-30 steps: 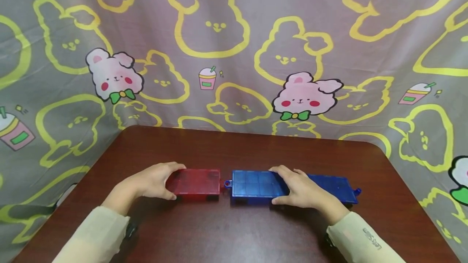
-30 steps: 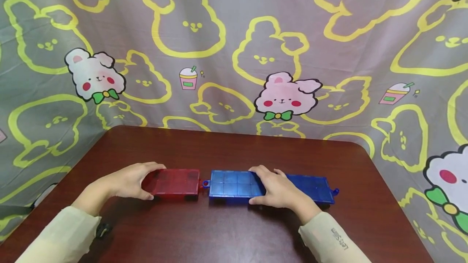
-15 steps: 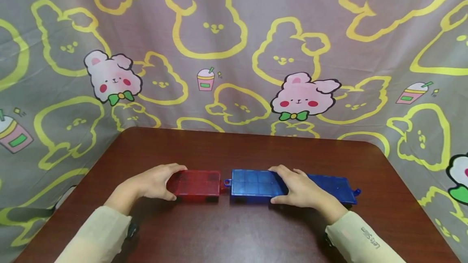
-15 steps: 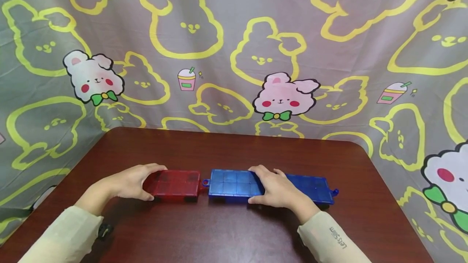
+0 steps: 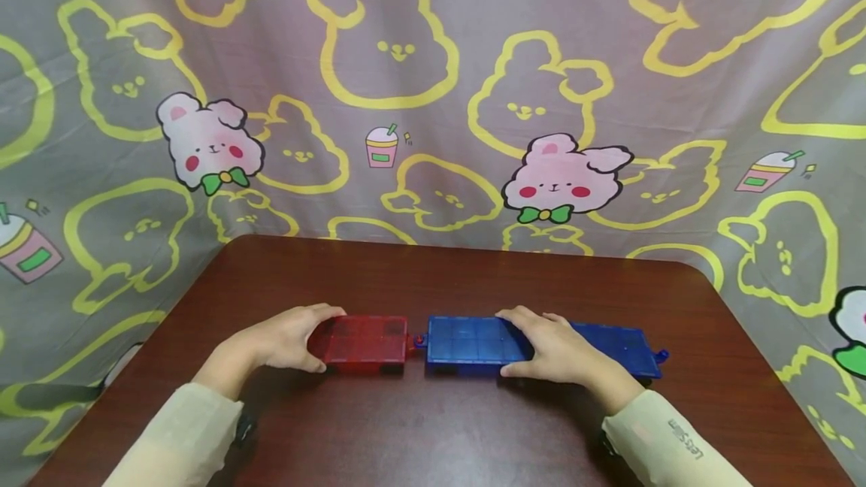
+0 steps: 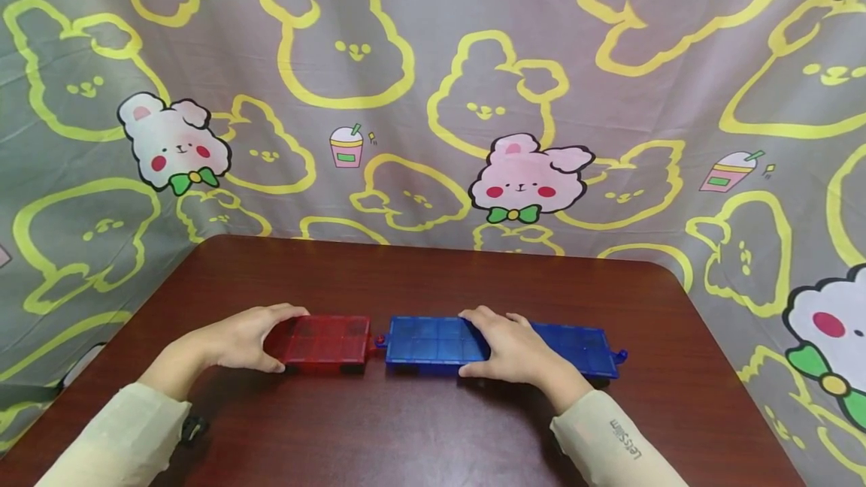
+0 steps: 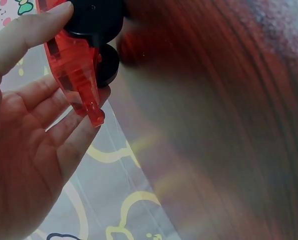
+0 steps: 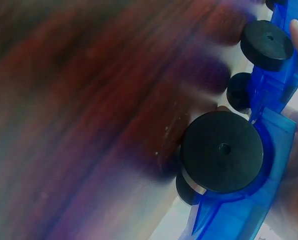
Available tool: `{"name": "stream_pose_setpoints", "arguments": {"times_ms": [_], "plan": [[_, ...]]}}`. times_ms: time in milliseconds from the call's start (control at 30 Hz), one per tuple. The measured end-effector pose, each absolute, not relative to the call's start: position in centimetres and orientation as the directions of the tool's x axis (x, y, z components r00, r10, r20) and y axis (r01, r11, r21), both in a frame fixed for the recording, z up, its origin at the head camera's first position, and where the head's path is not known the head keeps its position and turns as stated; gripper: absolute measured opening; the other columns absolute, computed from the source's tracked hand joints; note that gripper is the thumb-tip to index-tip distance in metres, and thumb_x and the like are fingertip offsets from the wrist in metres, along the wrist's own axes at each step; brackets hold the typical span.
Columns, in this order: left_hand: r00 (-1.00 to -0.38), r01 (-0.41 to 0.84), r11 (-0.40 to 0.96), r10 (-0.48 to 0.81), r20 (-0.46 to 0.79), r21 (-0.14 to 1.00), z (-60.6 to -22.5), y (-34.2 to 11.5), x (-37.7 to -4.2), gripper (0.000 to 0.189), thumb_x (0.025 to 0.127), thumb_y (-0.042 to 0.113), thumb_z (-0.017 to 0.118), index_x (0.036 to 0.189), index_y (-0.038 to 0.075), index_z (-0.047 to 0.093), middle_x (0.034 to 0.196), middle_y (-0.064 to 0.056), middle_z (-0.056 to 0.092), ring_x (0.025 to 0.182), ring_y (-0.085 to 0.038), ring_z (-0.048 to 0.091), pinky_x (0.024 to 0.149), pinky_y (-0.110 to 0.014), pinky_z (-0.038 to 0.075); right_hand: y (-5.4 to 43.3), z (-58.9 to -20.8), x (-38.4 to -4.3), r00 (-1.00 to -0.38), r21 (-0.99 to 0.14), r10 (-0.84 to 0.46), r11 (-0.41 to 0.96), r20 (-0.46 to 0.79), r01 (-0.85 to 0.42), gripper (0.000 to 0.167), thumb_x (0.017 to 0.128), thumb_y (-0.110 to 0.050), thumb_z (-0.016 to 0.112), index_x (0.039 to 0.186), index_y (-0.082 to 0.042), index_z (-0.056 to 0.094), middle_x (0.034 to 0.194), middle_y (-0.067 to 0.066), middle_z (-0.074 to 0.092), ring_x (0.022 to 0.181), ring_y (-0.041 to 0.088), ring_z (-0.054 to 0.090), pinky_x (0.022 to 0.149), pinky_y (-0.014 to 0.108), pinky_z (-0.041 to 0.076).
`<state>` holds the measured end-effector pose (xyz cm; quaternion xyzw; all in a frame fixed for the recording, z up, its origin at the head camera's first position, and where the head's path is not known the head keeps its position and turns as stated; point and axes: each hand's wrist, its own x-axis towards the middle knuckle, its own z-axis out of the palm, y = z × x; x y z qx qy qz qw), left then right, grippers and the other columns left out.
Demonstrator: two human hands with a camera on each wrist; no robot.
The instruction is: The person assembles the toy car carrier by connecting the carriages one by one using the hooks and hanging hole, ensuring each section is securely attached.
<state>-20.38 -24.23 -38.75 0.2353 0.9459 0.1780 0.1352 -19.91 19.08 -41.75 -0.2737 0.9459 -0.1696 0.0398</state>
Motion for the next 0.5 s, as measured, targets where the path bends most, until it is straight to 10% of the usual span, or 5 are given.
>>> {"name": "stream_pose_setpoints", "arguments": {"times_ms": [500], "plan": [[-0.837, 0.4, 0.805, 0.516, -0.184, 0.438, -38.93, -24.28, -20.94, 0.086, 0.07, 0.022, 0.087, 0.144, 0.007, 0.046, 0.142, -0.013, 0.052, 0.128, -0.034, 0.049, 0.105, -0.057, 0.042, 19.78, -41.15, -19.78, -0.853, -0.33, -0.522, 0.806, -0.008, -0.49, 0.091, 0.078, -0.063, 0.074, 0.151, -0.019, 0.042, 0.152, 0.01, 0.047, 0.143, 0.033, 0.041, 0.111, 0.075, 0.018]]}}
